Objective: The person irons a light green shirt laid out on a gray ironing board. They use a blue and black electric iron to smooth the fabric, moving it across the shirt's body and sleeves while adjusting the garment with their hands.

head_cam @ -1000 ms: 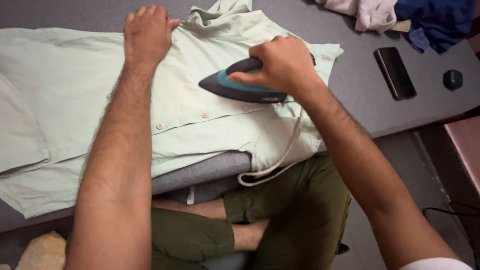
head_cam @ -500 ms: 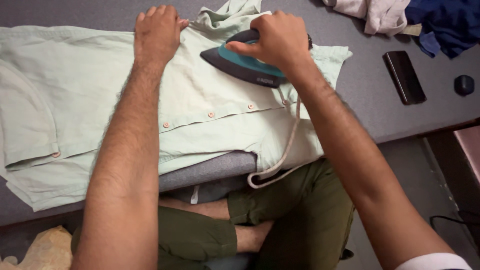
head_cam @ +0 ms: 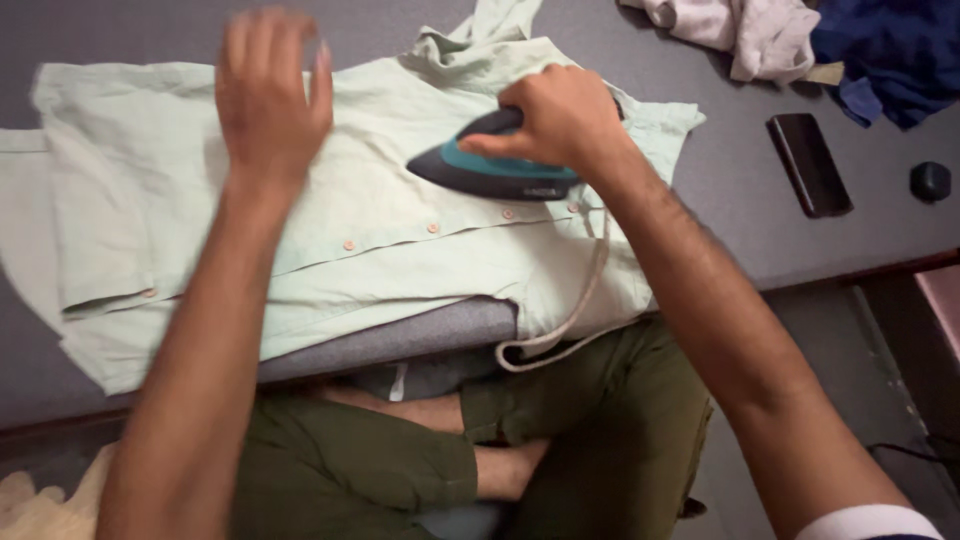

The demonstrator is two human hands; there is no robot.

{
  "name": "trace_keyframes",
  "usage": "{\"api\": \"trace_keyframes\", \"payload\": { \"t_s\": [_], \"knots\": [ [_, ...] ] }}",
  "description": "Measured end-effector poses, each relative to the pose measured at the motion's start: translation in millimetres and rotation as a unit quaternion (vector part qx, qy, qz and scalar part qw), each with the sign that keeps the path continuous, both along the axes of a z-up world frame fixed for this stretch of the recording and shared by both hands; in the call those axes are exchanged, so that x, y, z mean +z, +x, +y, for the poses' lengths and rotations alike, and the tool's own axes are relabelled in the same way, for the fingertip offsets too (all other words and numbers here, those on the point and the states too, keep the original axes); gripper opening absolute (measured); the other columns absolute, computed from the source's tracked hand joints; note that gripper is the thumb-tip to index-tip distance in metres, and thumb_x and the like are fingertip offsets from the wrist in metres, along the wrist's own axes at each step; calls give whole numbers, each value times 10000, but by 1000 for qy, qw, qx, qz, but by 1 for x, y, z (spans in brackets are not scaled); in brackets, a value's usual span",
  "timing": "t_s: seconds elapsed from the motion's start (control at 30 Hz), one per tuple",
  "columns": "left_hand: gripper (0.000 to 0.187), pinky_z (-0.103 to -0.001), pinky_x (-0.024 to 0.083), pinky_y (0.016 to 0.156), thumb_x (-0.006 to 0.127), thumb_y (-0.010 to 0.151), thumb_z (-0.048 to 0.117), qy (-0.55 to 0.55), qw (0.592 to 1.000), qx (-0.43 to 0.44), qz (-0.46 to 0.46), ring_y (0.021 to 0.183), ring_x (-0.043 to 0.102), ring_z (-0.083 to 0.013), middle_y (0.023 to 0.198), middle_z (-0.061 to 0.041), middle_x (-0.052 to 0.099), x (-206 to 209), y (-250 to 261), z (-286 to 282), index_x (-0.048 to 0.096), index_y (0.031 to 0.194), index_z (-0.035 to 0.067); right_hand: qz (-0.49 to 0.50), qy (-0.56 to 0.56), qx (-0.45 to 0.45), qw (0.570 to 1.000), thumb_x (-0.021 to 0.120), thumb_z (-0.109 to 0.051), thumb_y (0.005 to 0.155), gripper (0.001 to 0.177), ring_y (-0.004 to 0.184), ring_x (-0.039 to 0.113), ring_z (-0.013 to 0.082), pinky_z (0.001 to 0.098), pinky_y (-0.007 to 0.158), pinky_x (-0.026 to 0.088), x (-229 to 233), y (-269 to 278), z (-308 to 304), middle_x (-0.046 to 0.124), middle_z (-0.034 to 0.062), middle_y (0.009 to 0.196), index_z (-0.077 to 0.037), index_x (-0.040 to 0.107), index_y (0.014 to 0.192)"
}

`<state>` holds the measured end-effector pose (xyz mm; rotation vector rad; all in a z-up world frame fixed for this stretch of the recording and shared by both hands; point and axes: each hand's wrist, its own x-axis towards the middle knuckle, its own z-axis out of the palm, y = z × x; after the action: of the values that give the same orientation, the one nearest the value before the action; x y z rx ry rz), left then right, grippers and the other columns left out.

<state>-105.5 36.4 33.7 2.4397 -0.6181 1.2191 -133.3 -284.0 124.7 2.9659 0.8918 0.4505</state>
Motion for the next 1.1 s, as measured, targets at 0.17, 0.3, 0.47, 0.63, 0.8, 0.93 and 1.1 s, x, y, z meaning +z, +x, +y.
{"api": "trace_keyframes", "payload": {
  "t_s": [0.17, 0.3, 0.47, 0.63, 0.8, 0.93, 1.1],
  "knots": [
    [536, -512, 350, 1156, 603, 1073, 368, 19, 975, 70, 212, 1398, 463, -375, 1470, -196, 561, 2, -126, 33, 554, 1452, -8, -14, -8, -4, 1000, 687, -833, 811, 707, 561, 653, 319, 453, 517, 510, 2, -18, 3, 626, 85, 552, -136, 770, 731],
    [710, -540, 134, 1208, 380, 1081, 497, 36, 920, 162, 356, 1518, 228, -372, 1651, -191, 306, 3, -145, 77, 337, 1587, 0, -35, 0, 5, 999, 694, -864, 786, 738, 555, 656, 305, 432, 521, 520, -4, -18, 4, 632, 79, 561, -131, 779, 763],
    [706, -505, 105, 1236, 315, 1069, 510, 10, 872, 217, 439, 1547, 175, -334, 1677, -164, 248, 10, -143, 125, 305, 1593, 38, -60, 11, -11, 998, 698, -861, 826, 756, 561, 665, 292, 428, 539, 526, -9, -1, 14, 647, 75, 596, -113, 772, 746],
    [704, -470, 133, 1240, 427, 1037, 444, -37, 904, 159, 395, 1560, 205, -322, 1675, -183, 277, 2, -153, 168, 353, 1583, 5, -91, 43, 13, 995, 712, -832, 861, 738, 552, 658, 307, 427, 590, 542, -14, 24, 35, 649, 79, 582, -104, 777, 761],
    [686, -460, 130, 1256, 472, 1046, 417, -18, 926, 175, 334, 1561, 249, -293, 1672, -185, 329, -12, -157, 168, 397, 1589, 4, -44, 18, -11, 999, 714, -860, 795, 795, 530, 660, 324, 445, 524, 536, -7, 22, 60, 643, 116, 565, -69, 766, 727],
    [674, -449, 113, 1271, 501, 1030, 402, -39, 927, 182, 325, 1572, 256, -267, 1677, -155, 350, -11, -161, 164, 424, 1580, 21, 47, 7, -14, 999, 666, -866, 819, 800, 529, 674, 291, 433, 527, 539, -3, -1, 75, 649, 107, 576, -75, 775, 771],
    [658, -441, 102, 1268, 530, 1019, 391, -57, 926, 182, 325, 1571, 245, -264, 1669, -143, 361, -9, -162, 162, 447, 1568, 37, -2, 5, 52, 999, 663, -855, 808, 757, 528, 655, 291, 432, 507, 527, -2, -31, 85, 647, 85, 554, -111, 801, 776]
  ]
}}
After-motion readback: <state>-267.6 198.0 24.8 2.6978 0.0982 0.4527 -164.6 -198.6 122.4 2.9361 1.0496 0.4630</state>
